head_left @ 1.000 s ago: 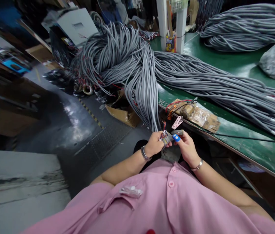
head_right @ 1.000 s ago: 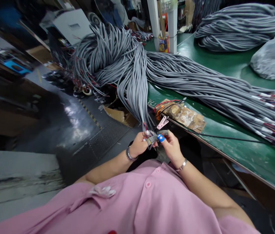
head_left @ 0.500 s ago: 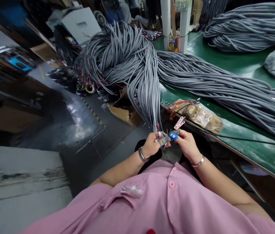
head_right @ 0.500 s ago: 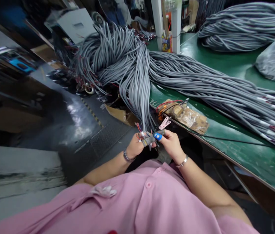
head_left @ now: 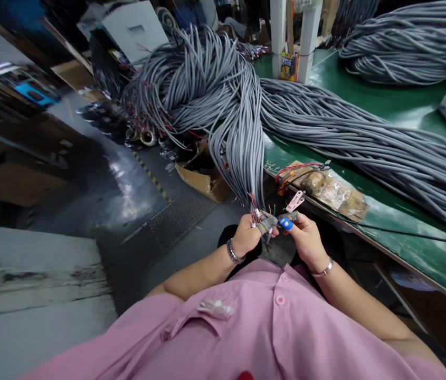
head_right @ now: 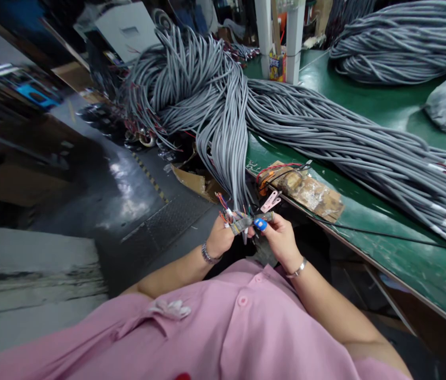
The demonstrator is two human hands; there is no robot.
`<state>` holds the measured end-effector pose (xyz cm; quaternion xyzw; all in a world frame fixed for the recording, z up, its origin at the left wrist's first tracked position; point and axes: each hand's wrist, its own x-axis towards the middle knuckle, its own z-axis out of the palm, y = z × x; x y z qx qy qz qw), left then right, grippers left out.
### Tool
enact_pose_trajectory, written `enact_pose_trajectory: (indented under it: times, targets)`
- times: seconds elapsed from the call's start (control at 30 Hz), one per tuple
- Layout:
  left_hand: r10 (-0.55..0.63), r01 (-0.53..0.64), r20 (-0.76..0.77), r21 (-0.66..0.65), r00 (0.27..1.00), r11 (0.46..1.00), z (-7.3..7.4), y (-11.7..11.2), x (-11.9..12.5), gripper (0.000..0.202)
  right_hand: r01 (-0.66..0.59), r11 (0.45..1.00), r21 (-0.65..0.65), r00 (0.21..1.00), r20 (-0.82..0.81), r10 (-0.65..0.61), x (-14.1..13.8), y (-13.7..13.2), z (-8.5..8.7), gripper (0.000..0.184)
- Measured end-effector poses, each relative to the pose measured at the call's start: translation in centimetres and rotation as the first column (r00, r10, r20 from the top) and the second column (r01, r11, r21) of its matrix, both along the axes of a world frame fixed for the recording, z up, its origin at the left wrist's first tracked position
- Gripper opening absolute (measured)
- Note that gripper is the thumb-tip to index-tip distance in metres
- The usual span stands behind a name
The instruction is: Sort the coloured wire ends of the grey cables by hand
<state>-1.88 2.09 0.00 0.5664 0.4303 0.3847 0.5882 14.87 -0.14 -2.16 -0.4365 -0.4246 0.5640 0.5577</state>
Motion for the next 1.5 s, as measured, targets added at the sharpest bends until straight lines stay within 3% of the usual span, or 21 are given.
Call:
enact_pose_trajectory:
  times: [0.2, 0.33, 0.57, 0.67, 0.77, 0.87, 0.93, 1.03, 1.13, 1.37, 1.5]
  targets:
    - [0.074, -0.074, 0.012, -0.021, 0.997, 0.997, -0.1, -0.2, 0.4, 0.045, -0.018, 1.000, 0.010, 0.999, -0.036, 0.018, -0.2, -0.4, 0.8, 0.017]
    - [0.084, -0.083, 0.019, -0.051, 0.996, 0.995, -0.4, -0.2, 0.4, 0.044, -0.055, 0.998, 0.025, 0.998, -0.035, 0.056, 0.3, -0.7, 0.2, 0.018]
    - [-0.055, 0.075, 0.141, -0.137, 0.988, 0.988, 0.2, 0.8, -0.1, 0.039, -0.161, 0.975, -0.153, 0.918, -0.386, 0.091, 2.0, 1.5, -1.3, 0.049]
    - [-0.118, 0.146, 0.154, -0.183, 0.981, 0.972, 0.7, 1.4, 0.1, 0.042, -0.193, 0.969, -0.152, 0.919, -0.374, 0.125, 2.1, 2.6, -0.7, 0.045]
    - [-0.156, 0.191, 0.178, -0.204, 0.972, 0.960, 1.1, 1.9, 0.4, 0.041, -0.006, 0.997, -0.077, 0.977, -0.213, -0.011, 1.8, 3.1, -0.3, 0.037]
    - [-0.195, 0.231, 0.173, -0.218, 0.965, 0.948, 1.2, 2.2, 0.7, 0.039, 0.185, 0.983, 0.004, 0.980, -0.074, -0.184, 1.4, 3.3, -0.6, 0.042]
    - [-0.221, 0.253, 0.160, -0.227, 0.962, 0.940, 1.2, 2.4, 0.8, 0.039, 0.146, 0.989, -0.032, 0.981, -0.124, -0.149, 1.1, 3.5, -0.8, 0.048]
    - [-0.261, 0.290, 0.147, -0.245, 0.954, 0.925, 1.3, 2.8, 0.9, 0.040, 0.012, 0.992, -0.128, 0.945, -0.323, -0.053, 0.8, 3.9, -0.8, 0.048]
    - [-0.272, 0.304, 0.152, -0.275, 0.950, 0.912, 1.4, 3.1, 1.1, 0.038, -0.002, 0.984, -0.176, 0.898, -0.433, -0.075, 0.7, 4.1, -0.5, 0.046]
    - [-0.243, 0.279, 0.151, -0.309, 0.958, 0.909, 1.3, 3.4, 1.7, 0.034, 0.027, 0.982, -0.188, 0.880, -0.461, -0.113, 0.4, 4.1, -0.1, 0.044]
    - [-0.252, 0.278, 0.123, -0.307, 0.960, 0.910, 1.5, 3.2, 1.5, 0.036, -0.043, 0.971, -0.237, 0.879, -0.471, -0.076, 0.4, 3.9, 0.1, 0.053]
